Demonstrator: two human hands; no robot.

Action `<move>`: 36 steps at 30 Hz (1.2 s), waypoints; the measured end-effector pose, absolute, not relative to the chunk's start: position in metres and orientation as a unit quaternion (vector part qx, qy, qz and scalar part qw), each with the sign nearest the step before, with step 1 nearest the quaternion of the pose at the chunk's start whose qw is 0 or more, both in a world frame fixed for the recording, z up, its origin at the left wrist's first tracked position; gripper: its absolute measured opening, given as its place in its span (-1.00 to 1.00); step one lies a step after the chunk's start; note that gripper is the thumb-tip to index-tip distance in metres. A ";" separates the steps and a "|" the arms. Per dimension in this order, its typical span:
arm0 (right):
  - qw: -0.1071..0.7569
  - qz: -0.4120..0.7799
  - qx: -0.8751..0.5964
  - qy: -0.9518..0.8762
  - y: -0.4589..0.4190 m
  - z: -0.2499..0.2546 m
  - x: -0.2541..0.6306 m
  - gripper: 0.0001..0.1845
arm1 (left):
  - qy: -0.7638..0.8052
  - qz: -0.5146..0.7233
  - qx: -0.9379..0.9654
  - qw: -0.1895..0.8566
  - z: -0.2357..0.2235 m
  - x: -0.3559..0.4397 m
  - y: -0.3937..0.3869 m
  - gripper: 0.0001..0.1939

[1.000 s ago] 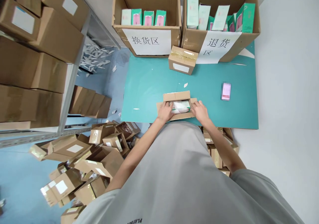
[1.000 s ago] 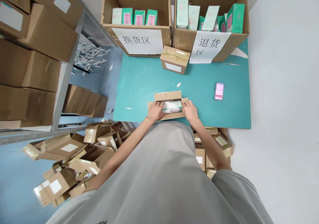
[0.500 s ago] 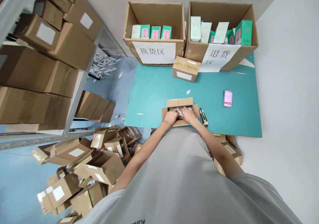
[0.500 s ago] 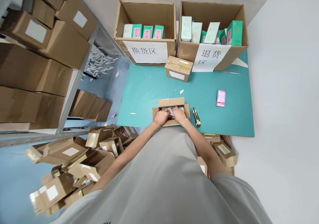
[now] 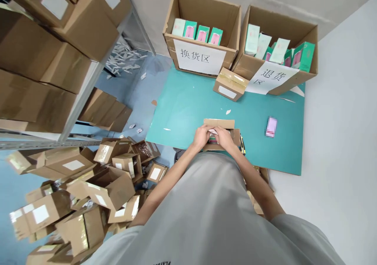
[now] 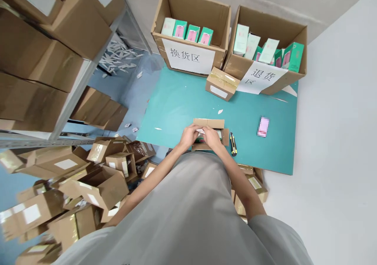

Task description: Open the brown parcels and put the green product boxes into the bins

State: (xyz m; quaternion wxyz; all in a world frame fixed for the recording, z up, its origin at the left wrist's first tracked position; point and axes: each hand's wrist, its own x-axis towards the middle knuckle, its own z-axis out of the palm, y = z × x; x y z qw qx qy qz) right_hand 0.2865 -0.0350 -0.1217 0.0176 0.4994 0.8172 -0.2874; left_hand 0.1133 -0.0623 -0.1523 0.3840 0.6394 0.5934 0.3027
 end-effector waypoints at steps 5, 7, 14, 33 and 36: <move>-0.085 -0.286 0.460 0.836 0.003 -0.104 0.239 -0.57 | 0.629 0.451 0.538 0.335 -0.139 0.063 -0.040 -0.55; -0.096 -0.287 0.441 0.845 0.020 -0.102 0.210 -0.55 | 0.651 0.476 0.498 0.320 -0.139 0.039 -0.031 -0.58; 0.003 -0.299 0.398 0.867 0.047 -0.128 0.121 -0.48 | 0.738 0.447 0.410 0.296 -0.171 -0.022 -0.027 -0.61; 0.138 -0.232 0.572 0.775 -0.023 -0.085 0.310 -0.65 | 0.653 0.313 0.615 0.312 -0.149 0.041 -0.070 -0.61; 0.189 -0.222 0.553 0.780 -0.039 -0.101 0.324 -0.70 | 0.539 0.260 0.717 0.358 -0.133 0.083 -0.081 -0.62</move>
